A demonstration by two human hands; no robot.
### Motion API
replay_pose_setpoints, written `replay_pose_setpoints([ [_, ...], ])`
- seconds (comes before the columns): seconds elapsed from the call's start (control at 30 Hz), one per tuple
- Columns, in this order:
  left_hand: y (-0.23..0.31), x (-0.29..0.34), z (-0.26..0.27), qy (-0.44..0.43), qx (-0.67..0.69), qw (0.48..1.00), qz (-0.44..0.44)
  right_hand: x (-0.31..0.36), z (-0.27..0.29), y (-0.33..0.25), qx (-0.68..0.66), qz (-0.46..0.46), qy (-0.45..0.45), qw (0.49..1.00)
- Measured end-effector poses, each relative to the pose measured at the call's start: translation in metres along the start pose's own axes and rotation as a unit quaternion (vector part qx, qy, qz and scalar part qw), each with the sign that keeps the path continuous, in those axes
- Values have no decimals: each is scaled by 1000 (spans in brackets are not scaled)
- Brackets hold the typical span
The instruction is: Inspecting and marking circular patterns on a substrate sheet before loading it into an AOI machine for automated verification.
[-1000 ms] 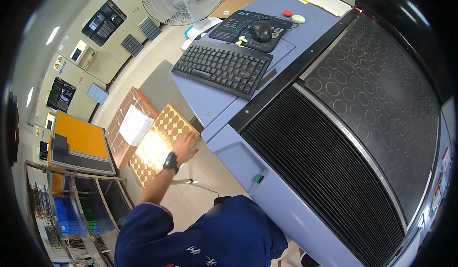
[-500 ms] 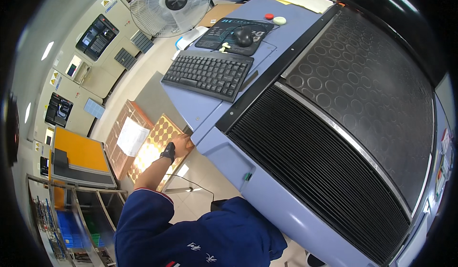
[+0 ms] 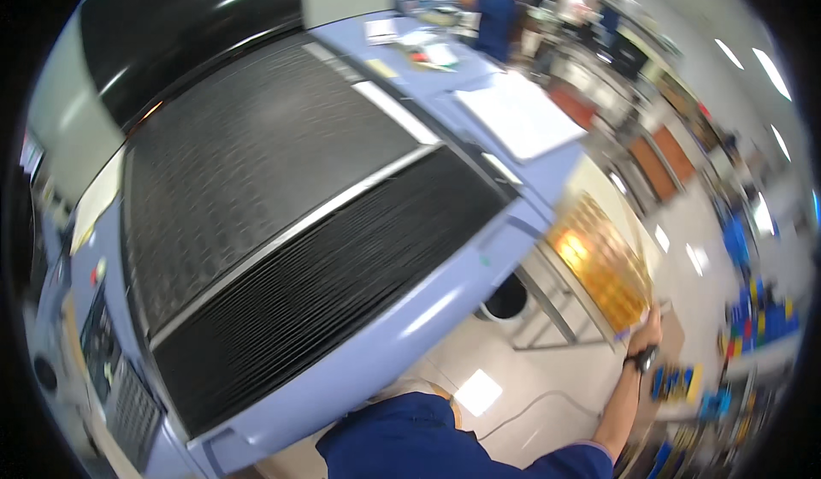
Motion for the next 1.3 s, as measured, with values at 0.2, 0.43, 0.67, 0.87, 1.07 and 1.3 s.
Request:
replay_pose_setpoints([
  [0.2,19,-25,28,-98,-82,989,-70,22,110,-93,71,-53,255,963],
  [0.43,-1,-44,27,-105,-121,978,-135,66,113,-268,-567,186,116,794],
  [0.67,19,-46,41,-191,-96,977,-7,80,73,-370,-696,248,-14,674],
  [0.87,21,-24,56,-64,69,993,73,101,45,-410,-723,297,-132,610],
  [1.07,104,16,172,201,222,954,20,145,-9,-483,-626,260,-182,712],
  [1.3,182,64,296,420,317,849,-45,195,-27,-527,-608,307,-251,688],
])
Point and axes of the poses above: each hand's wrist, its own x-axis away from the middle knuckle, its own z-axis out of the back of the hand, y = z × x, the point moved 1 cm from there along -x, towards the middle knuckle, and after that the axes turned 15 degrees about -y, right-handed, at the moved point
